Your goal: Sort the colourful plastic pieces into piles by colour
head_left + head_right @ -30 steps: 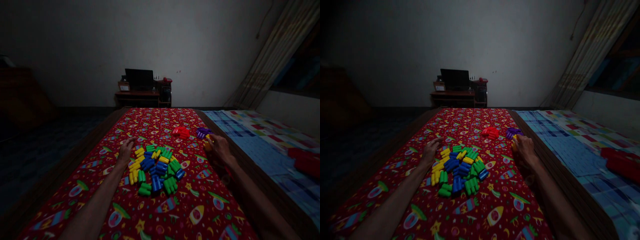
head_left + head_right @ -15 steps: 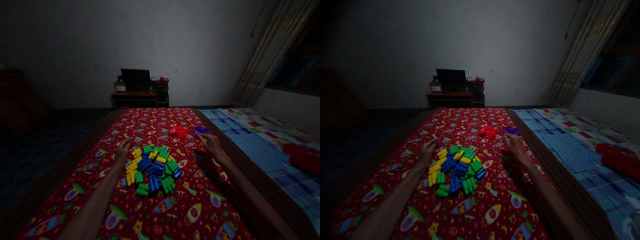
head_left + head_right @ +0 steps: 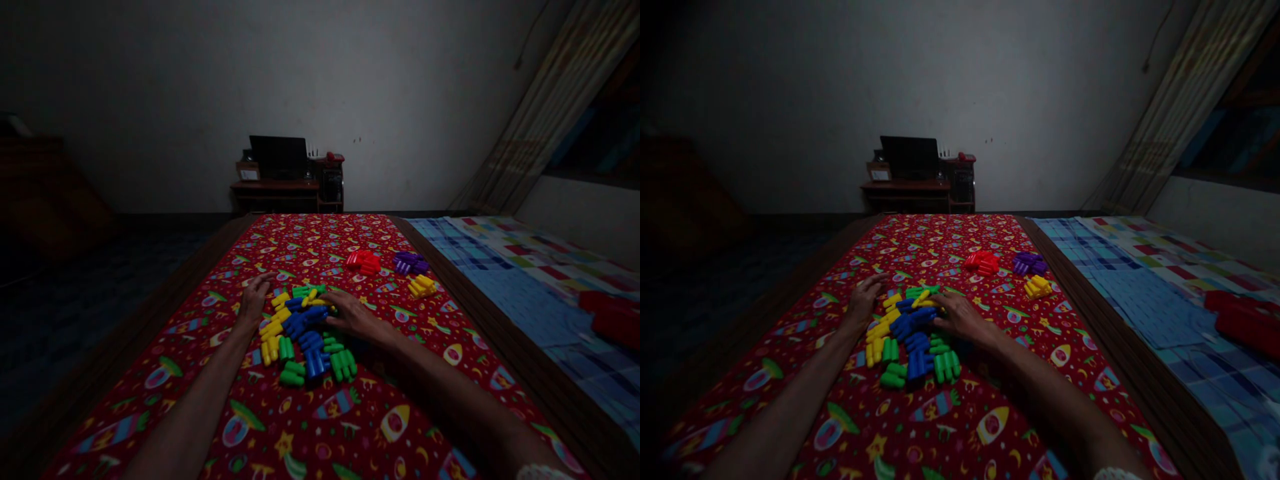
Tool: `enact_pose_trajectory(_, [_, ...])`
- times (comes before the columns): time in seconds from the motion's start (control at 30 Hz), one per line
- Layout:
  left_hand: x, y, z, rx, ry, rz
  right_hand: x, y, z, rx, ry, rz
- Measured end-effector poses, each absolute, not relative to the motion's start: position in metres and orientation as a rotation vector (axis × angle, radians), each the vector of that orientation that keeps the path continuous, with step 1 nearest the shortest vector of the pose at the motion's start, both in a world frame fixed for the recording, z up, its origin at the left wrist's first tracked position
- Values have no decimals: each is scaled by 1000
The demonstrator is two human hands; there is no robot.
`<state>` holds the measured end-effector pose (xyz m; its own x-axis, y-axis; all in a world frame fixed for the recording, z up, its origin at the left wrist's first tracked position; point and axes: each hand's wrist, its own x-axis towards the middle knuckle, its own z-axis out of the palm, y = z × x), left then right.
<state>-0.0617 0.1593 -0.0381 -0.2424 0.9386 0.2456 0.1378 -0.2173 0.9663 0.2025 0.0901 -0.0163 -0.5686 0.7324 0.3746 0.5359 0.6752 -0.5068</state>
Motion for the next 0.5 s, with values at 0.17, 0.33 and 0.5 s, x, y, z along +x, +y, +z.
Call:
enact_pose_trajectory(0.17, [-59, 154, -31, 1361, 1377, 1525, 218, 110, -22, -1212, -2119, 333])
enact_pose_trajectory(0.33, [-58, 155, -32, 1337, 1338, 1525, 214, 110, -4, -1194, -2151, 242])
enact_pose_trajectory(0.5, [-59, 157, -35, 1319, 1330, 1530, 200, 106, 14, -1305, -2416, 301])
